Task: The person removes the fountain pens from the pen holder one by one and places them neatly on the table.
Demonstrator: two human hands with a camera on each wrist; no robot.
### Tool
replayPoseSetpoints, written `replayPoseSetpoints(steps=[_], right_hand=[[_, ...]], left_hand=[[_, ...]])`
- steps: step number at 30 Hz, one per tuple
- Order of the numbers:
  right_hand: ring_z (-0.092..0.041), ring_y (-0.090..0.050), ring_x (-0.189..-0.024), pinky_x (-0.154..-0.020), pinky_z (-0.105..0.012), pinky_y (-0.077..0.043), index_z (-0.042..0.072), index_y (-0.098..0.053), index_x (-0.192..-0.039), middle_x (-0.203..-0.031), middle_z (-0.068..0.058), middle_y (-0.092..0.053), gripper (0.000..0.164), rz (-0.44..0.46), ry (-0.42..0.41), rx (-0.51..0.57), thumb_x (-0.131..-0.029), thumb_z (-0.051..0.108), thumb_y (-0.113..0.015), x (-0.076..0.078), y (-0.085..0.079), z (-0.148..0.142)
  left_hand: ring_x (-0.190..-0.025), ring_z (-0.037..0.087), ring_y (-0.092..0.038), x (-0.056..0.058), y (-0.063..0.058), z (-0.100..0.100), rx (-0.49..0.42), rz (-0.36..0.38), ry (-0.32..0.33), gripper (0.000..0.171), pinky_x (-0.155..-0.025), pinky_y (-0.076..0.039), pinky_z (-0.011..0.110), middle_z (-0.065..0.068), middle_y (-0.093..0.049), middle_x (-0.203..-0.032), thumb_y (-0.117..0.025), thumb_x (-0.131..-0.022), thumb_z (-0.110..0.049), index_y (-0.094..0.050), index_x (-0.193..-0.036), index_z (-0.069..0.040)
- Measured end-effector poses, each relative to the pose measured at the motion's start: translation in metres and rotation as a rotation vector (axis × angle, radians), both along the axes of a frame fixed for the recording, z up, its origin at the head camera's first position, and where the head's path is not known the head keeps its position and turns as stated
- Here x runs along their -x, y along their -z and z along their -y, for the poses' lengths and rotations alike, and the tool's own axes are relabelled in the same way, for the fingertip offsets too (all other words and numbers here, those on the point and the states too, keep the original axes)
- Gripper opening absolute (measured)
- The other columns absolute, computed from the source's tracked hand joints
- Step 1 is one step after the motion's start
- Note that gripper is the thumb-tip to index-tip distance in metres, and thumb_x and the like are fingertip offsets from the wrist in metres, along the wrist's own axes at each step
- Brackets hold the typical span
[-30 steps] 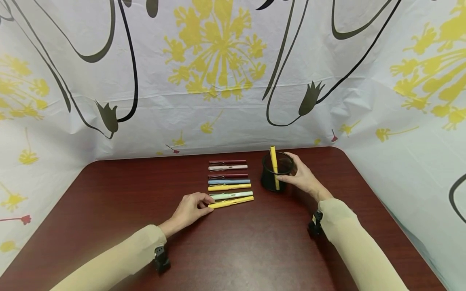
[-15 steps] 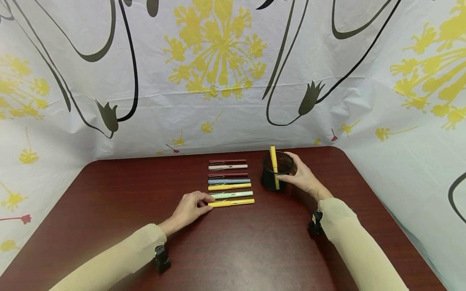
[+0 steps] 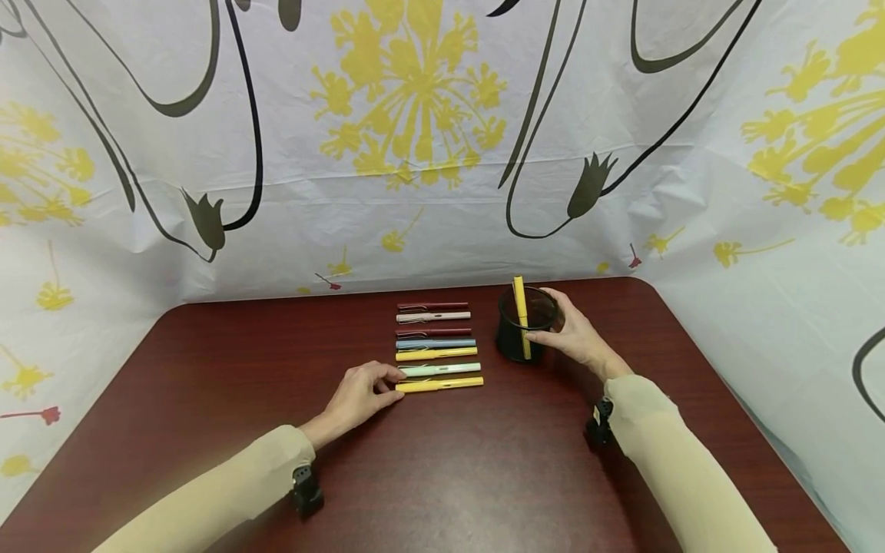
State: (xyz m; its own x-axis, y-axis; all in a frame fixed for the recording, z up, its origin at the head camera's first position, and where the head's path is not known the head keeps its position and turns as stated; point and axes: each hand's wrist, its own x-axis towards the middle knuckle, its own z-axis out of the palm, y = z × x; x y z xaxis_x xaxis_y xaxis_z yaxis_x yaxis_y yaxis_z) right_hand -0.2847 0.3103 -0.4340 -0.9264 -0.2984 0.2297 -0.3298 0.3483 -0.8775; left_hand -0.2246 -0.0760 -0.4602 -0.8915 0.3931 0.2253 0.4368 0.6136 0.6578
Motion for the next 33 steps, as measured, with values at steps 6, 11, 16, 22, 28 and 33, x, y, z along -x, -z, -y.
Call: replayPoseSetpoints(steps=[6,11,16,22,28,33], right_hand=[[-0.017,-0.053,-0.110,-0.079,-0.012,-0.047,0.003,-0.023,-0.144,-0.135,-0.025,-0.040,0.077,-0.005,-0.007,0.015,-0.082,-0.001,-0.069,0.000,0.000,0.000],[-0.013,-0.053,-0.110,-0.079,-0.012,-0.047,0.003,-0.023,-0.144,-0.135,-0.025,-0.040,0.077,-0.011,-0.004,0.003,-0.082,0.000,-0.070,0.000,0.001,-0.001],[-0.012,-0.053,-0.110,-0.079,-0.012,-0.047,0.004,-0.023,-0.145,-0.135,-0.024,-0.041,0.078,-0.007,-0.004,-0.006,-0.082,0.001,-0.070,0.001,0.001,-0.001],[-0.018,-0.052,-0.113,-0.080,-0.012,-0.047,0.004,-0.023,-0.145,-0.136,-0.023,-0.040,0.078,0.002,-0.005,-0.012,-0.083,0.002,-0.070,0.001,0.001,0.000],[-0.023,-0.051,-0.114,-0.081,-0.013,-0.047,0.005,-0.022,-0.145,-0.136,-0.022,-0.040,0.078,0.009,0.000,-0.018,-0.083,0.002,-0.069,0.001,0.002,0.000],[-0.021,-0.053,-0.112,-0.081,-0.013,-0.048,0.004,-0.023,-0.144,-0.134,-0.024,-0.041,0.078,-0.003,-0.004,0.007,-0.083,0.000,-0.069,0.001,0.004,-0.002]], left_hand=[[-0.072,0.008,-0.062,0.003,-0.007,-0.006,-0.050,-0.013,-0.013,0.023,-0.063,-0.050,0.019,0.002,-0.068,-0.096,-0.075,-0.081,-0.017,-0.071,-0.103,-0.011],[-0.078,0.014,-0.067,0.013,-0.023,-0.023,-0.197,0.091,-0.004,0.025,-0.063,-0.053,0.022,0.006,-0.071,-0.097,-0.074,-0.082,-0.018,-0.070,-0.104,-0.007],[-0.091,0.019,-0.067,0.021,-0.046,-0.051,-0.418,0.324,-0.044,0.029,-0.073,-0.055,0.026,0.009,-0.070,-0.103,-0.073,-0.083,-0.017,-0.068,-0.110,-0.006],[-0.103,0.023,-0.064,0.034,-0.062,-0.091,-0.637,0.459,-0.063,0.034,-0.086,-0.053,0.033,0.014,-0.066,-0.113,-0.071,-0.084,-0.014,-0.064,-0.117,-0.005],[-0.101,0.018,-0.065,0.048,-0.074,-0.129,-0.741,0.470,-0.092,0.034,-0.089,-0.052,0.035,0.012,-0.066,-0.115,-0.074,-0.082,-0.015,-0.065,-0.115,-0.011],[-0.100,0.018,-0.065,0.057,-0.082,-0.155,-0.742,0.423,-0.112,0.036,-0.083,-0.053,0.027,0.008,-0.067,-0.110,-0.074,-0.082,-0.014,-0.065,-0.116,-0.011]])
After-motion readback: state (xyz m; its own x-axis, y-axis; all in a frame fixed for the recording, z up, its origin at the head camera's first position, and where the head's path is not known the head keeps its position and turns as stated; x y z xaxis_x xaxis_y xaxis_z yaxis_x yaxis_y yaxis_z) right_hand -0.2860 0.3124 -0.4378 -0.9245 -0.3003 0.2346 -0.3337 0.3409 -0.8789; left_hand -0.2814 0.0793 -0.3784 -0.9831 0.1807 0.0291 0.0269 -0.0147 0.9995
